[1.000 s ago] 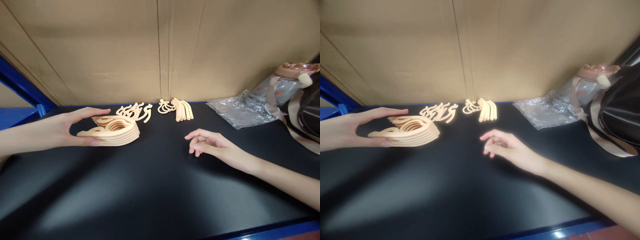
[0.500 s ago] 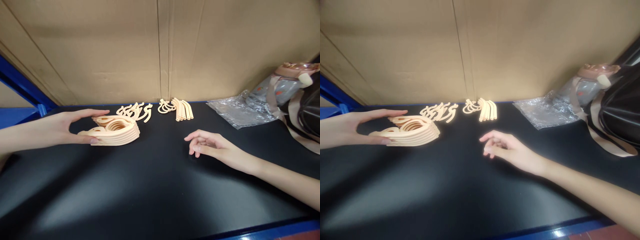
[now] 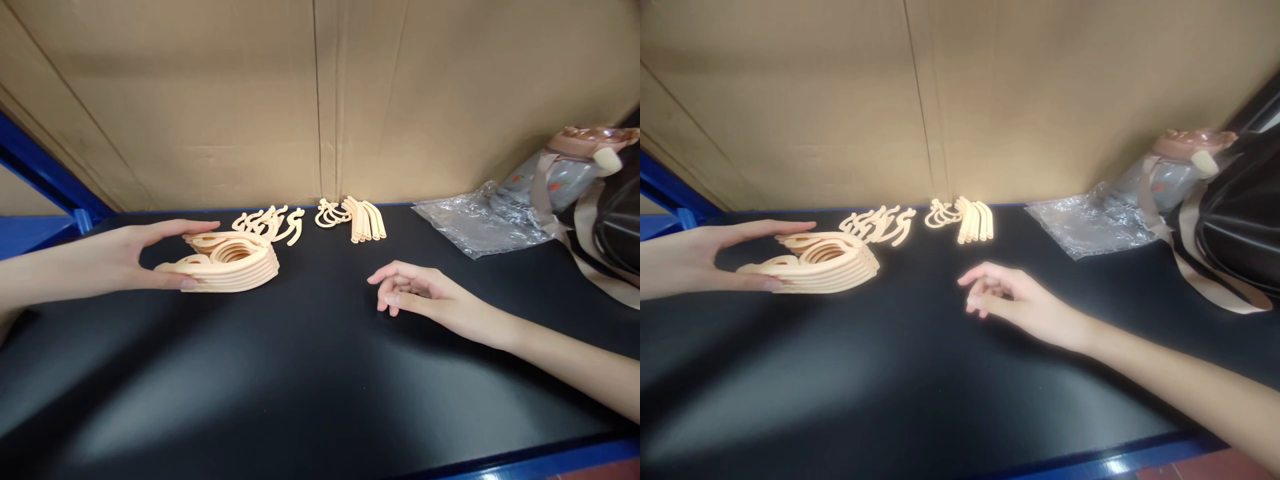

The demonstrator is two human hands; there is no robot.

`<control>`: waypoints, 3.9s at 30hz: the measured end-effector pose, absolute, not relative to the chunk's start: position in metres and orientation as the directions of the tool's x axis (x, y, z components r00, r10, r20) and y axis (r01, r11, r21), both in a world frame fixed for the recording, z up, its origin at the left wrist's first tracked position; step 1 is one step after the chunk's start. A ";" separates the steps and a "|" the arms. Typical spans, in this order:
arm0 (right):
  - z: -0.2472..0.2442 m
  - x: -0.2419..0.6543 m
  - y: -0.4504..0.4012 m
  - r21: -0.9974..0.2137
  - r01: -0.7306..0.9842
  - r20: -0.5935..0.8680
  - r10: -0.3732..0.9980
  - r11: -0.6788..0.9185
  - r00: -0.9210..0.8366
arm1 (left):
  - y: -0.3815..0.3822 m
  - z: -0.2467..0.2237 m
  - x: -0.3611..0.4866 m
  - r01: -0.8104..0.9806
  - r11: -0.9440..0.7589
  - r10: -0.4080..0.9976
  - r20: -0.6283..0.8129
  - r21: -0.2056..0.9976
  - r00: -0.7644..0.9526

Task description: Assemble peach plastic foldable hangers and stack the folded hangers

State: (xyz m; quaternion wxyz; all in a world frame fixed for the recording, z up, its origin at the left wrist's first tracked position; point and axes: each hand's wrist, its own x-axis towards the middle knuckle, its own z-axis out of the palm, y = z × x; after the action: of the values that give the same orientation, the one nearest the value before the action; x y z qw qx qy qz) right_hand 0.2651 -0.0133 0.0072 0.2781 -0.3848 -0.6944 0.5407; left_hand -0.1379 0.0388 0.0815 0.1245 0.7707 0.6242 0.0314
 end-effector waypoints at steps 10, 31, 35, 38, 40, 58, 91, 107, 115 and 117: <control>0.007 0.265 -0.013 -0.960 0.251 -0.037 0.836 0.122 -0.548 | 0.037 0.082 -0.133 0.944 -0.218 0.966 -0.086 0.248 0.245; 0.028 0.253 0.016 -0.383 0.610 0.141 0.697 0.694 -0.704 | -0.010 0.062 -0.059 0.686 -0.724 0.640 0.447 0.077 0.625; 0.024 0.227 0.050 -0.169 0.573 0.201 0.597 0.802 -0.776 | -0.027 0.030 -0.032 0.477 -0.876 0.479 0.265 0.076 0.837; 0.016 0.201 0.075 -0.104 0.523 0.254 0.531 0.846 -0.808 | -0.026 0.014 -0.031 0.461 -0.877 0.479 0.183 0.134 0.858; 0.011 0.183 0.089 -0.059 0.509 0.284 0.503 0.859 -0.816 | -0.024 0.011 -0.034 0.472 -0.868 0.493 0.163 0.156 0.854; 0.004 0.168 0.091 -0.051 0.568 0.319 0.552 0.822 -0.770 | -0.022 0.023 -0.029 0.378 -0.921 0.389 0.167 0.095 0.906; 0.038 0.244 -0.003 0.091 0.524 0.422 0.444 0.847 -0.791 | -0.025 0.016 -0.027 0.455 -0.871 0.483 0.155 0.185 0.862; 0.029 0.209 0.130 0.114 0.773 0.437 0.667 0.625 -0.604 | -0.025 0.015 -0.029 0.462 -0.870 0.491 0.208 0.175 0.846; 0.046 0.215 0.041 -0.052 0.658 0.150 0.657 0.751 -0.739 | -0.022 0.012 -0.028 0.481 -0.859 0.508 0.178 0.174 0.843; 0.048 0.226 0.020 -0.126 0.667 0.019 0.674 0.734 -0.739 | -0.022 0.011 -0.028 0.481 -0.857 0.511 0.177 0.184 0.841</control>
State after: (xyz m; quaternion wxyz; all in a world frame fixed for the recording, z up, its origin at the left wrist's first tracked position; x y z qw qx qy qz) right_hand 0.2264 0.0203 0.0480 0.0318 -0.3601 -0.9307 0.0552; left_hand -0.0280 -0.0220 0.0112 0.0664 0.9572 0.2590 0.1104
